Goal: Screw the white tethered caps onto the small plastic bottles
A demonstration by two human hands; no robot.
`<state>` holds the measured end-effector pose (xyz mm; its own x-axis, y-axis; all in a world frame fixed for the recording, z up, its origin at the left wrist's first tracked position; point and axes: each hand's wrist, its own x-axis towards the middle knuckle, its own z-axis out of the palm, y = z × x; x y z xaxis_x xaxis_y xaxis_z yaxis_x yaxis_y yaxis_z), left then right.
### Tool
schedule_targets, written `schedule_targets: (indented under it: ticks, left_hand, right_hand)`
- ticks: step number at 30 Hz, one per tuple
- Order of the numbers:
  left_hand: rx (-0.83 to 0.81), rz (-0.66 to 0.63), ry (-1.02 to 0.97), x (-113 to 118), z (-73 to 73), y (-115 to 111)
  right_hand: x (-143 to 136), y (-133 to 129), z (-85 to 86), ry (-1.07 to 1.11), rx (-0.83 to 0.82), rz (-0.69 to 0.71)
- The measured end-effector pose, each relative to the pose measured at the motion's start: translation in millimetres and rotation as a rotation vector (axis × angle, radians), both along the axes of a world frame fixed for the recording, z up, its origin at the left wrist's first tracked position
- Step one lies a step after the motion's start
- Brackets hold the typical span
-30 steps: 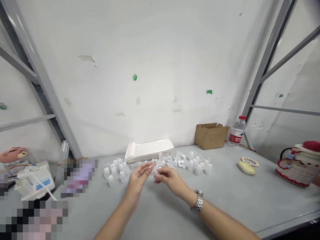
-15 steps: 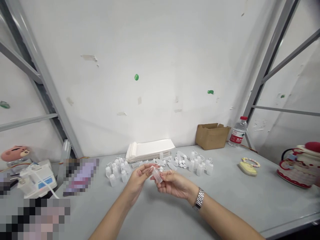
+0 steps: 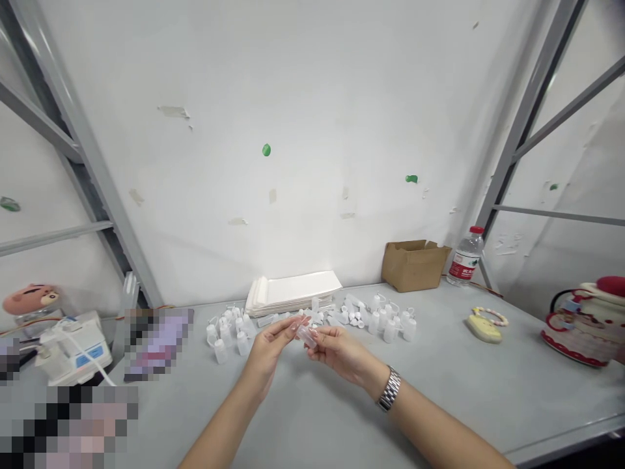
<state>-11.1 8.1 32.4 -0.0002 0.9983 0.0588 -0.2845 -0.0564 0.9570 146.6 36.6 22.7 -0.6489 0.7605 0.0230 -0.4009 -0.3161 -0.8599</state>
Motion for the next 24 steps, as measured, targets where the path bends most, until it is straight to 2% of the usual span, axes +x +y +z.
schedule_targets:
  ticks: [8, 14, 18, 20, 24]
  left_hand:
    - [-0.058, 0.022, -0.106, 1.3, -10.1, 5.6]
    - [-0.077, 0.154, -0.111, 1.7, -13.9, 6.2]
    - [-0.099, 0.126, -0.186, 4.3, -15.8, 5.0]
    - [-0.118, 0.117, -0.227, 5.7, -19.1, 5.0]
    - [-0.156, 0.112, -0.273, 8.2, -23.7, 5.4]
  right_hand:
    - [-4.1, -0.8, 0.8, -0.147, 0.15, -0.191]
    - [-7.0, -1.8, 0.7, -0.265, 0.236, -0.329]
    - [-10.9, -3.2, -3.1, -0.294, 0.316, -0.408]
    - [-12.5, -2.7, -6.4, -0.309, 0.337, -0.427]
    - [-13.7, -0.5, -9.1, -0.305, 0.274, -0.385]
